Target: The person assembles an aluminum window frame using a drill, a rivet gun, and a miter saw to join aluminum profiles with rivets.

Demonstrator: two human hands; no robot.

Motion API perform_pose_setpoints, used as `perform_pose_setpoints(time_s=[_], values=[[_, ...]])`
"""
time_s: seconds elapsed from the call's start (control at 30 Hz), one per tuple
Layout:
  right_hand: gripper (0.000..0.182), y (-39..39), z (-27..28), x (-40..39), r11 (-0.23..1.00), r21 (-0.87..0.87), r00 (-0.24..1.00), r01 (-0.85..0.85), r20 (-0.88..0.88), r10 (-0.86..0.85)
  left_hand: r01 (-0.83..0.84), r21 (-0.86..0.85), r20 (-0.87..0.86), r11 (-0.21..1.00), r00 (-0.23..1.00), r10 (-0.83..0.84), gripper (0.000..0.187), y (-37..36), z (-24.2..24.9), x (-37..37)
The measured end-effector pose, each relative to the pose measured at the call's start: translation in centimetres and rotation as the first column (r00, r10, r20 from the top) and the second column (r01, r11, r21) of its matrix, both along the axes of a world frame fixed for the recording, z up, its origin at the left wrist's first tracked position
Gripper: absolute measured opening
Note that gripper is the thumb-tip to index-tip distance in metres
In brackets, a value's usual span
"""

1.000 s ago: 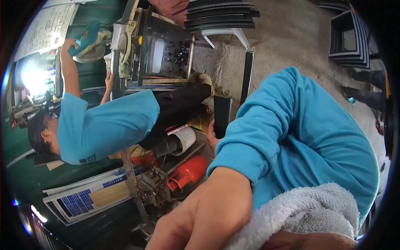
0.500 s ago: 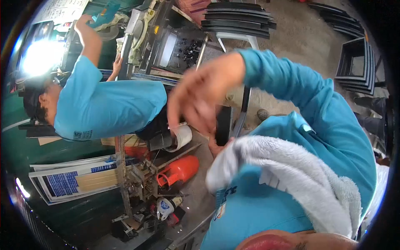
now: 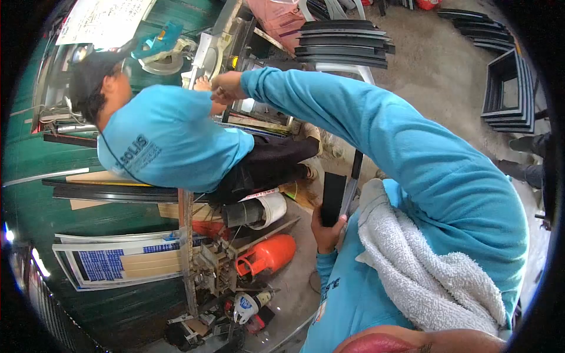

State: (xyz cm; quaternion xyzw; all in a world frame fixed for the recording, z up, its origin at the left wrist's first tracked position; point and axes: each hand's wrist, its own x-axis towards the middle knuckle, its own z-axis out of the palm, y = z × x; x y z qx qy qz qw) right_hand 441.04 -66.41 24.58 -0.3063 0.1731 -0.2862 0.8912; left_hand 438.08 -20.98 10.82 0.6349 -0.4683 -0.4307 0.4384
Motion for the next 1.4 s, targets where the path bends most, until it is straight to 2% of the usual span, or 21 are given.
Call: perform_pose_setpoints(time_s=[0.1,0.13,0.17,0.23,0.3,0.33,0.4,0.5,0.53,0.6,0.67,0.77,0.83,0.9,0.93,1.03,1.1,1.17,1.23,1.27,1.4], values=[[0.027,0.0,-0.2,-1.0,0.991,-0.077,0.975,0.108,-0.186,-0.121,-0.058,0.015,0.014,0.998,0.998,0.057,0.057,0.7,0.2,-0.5],[0.027,0.1,-1.2,-1.7,0.994,-0.097,0.941,0.045,-0.330,-0.075,-0.047,-0.005,0.040,0.999,0.998,0.047,0.057,0.7,0.1,-0.5],[0.026,-0.7,-3.8,-1.6,0.899,-0.431,0.954,-0.075,-0.292,-0.060,-0.035,-0.020,0.068,0.999,0.997,0.036,0.058,0.6,0.1,-0.6],[0.026,0.5,-10.0,-3.6,0.829,-0.526,0.807,-0.189,-0.565,-0.175,-0.019,-0.005,0.117,1.000,0.993,0.019,0.059,0.3,0.4,-0.2],[0.036,5.7,-17.9,-8.6,0.726,-0.670,0.795,-0.151,-0.519,-0.314,-0.017,0.043,0.153,0.999,0.988,0.011,0.060,0.7,0.1,0.1],[0.032,6.4,-25.2,-10.1,0.804,-0.539,0.740,-0.252,-0.643,-0.199,-0.015,0.051,0.133,0.999,0.991,0.008,0.060,0.6,0.2,0.1],[0.026,13.2,-38.3,-16.4,0.985,-0.102,0.765,0.142,-0.620,-0.175,-0.013,0.064,0.093,0.998,0.996,0.007,0.060,0.4,0.6,0.2],[0.014,25.8,-59.6,-26.1,0.940,-0.056,0.543,0.336,-0.804,-0.242,0.002,0.082,0.067,0.997,0.998,-0.008,0.059,-0.7,0.8,0.4],[0.014,28.0,-58.6,-28.1,0.853,0.167,0.583,0.494,-0.792,-0.183,0.006,0.089,0.062,0.996,0.998,-0.012,0.059,-0.9,1.0,0.3],[0.015,30.5,-55.2,-33.9,0.491,0.557,0.683,0.670,-0.722,-0.112,0.041,0.091,0.030,0.995,0.999,-0.044,0.059,-2.0,1.4,0.0],[0.017,30.4,-49.4,-36.3,0.736,0.168,0.443,0.656,-0.875,-0.194,0.097,0.063,0.056,0.993,0.993,-0.100,0.060,-2.3,1.6,-0.1],[0.026,28.7,-49.3,-40.4,0.958,-0.109,0.215,0.267,-0.962,-0.169,0.237,-0.032,0.238,0.971,0.945,-0.223,0.061,-5.7,1.8,-1.0],[0.022,29.3,-48.9,-41.7,0.942,-0.015,0.312,0.335,-0.942,-0.126,0.299,-0.074,0.434,0.951,0.869,-0.240,0.062,-6.5,3.6,-2.1],[0.022,29.6,-51.4,-43.1,0.971,-0.036,0.318,0.238,-0.941,-0.113,0.332,-0.035,0.387,0.943,0.874,-0.293,0.067,-7.1,3.5,-2.6],[0.022,30.0,-50.7,-42.8,0.948,-0.020,0.312,0.317,-0.942,-0.124,0.349,-0.031,0.376,0.937,0.873,-0.312,0.066,-7.3,3.0,-2.7],[0.034,31.2,-53.0,-43.8,0.992,0.036,0.382,0.121,-0.924,-0.013,0.367,-0.055,0.375,0.929,0.870,-0.321,0.064,-8.9,2.6,-3.5],[0.019,33.9,-52.8,-42.6,0.854,0.195,0.494,0.482,-0.866,-0.081,0.412,-0.066,0.363,0.909,0.858,-0.363,0.064,-10.4,2.3,-3.9],[0.011,36.7,-56.4,-42.3,0.734,0.467,0.696,0.493,-0.718,-0.010,0.389,-0.019,0.284,0.921,0.885,-0.368,0.063,-10.8,2.8,-4.3],[0.011,38.9,-58.1,-40.8,0.897,0.170,0.478,0.409,-0.877,-0.051,0.388,-0.047,0.230,0.921,0.901,-0.368,0.061,-11.2,2.7,-4.7],[0.015,39.0,-56.4,-40.0,0.918,0.163,0.376,0.362,-0.926,0.017,0.396,-0.056,0.191,0.917,0.905,-0.379,0.059,-11.2,2.3,-4.8],[0.017,36.6,-53.2,-38.9,0.932,0.189,0.372,0.309,-0.926,0.064,0.460,-0.082,0.154,0.884,0.882,-0.445,0.060,-11.6,2.3,-4.5]])
